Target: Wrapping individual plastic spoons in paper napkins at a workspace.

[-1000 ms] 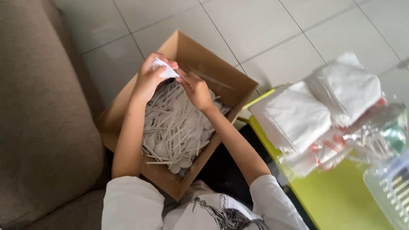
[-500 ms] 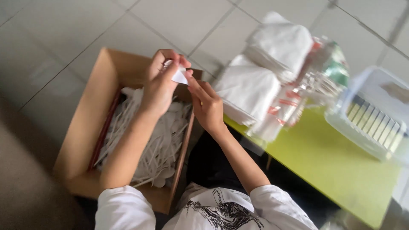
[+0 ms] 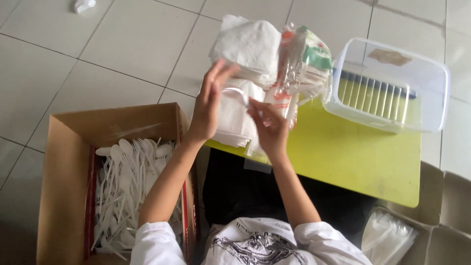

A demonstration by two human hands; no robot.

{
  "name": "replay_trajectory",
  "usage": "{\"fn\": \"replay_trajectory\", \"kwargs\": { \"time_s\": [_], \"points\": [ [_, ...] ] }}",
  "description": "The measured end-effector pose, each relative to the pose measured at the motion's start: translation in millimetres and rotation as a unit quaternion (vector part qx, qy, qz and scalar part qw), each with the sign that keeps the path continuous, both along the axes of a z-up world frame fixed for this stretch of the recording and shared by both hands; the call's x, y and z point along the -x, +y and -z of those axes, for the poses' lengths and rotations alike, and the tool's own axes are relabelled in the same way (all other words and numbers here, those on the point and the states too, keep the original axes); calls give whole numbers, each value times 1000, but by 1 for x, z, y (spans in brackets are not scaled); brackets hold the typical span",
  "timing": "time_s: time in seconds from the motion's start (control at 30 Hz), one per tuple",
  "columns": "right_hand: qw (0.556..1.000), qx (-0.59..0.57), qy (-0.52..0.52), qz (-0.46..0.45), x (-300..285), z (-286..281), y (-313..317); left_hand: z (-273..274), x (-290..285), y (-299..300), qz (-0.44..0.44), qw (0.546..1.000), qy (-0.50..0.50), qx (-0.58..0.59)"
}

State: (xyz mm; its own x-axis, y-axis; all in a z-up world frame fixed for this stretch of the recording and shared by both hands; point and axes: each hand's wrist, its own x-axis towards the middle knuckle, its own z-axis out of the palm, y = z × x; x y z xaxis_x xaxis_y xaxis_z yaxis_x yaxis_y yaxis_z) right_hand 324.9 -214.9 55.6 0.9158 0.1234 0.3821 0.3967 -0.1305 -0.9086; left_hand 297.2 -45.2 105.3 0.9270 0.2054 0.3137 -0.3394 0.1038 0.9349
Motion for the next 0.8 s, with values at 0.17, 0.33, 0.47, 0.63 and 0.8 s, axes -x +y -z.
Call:
{"fn": "replay_trajectory", "kwargs": {
  "time_s": [0.17,0.33,0.47,0.63,0.8],
  "points": [
    [998,-30,39,41,-13,13,-35,45,-7,5,-81,874,9,-478],
    [994,-73,81,3,-19,21,-54,87,-13,7,9,776,106,-622],
    [986,-118,118,-2,-11,16,-60,90,-16,11,1,788,110,-606],
    [980,-153,125,22,-9,31,-101,32,-10,-11,-16,865,31,-500],
    [973,-212,45,82,-7,65,-190,-19,-20,-101,157,920,-123,-337]
  ]
}}
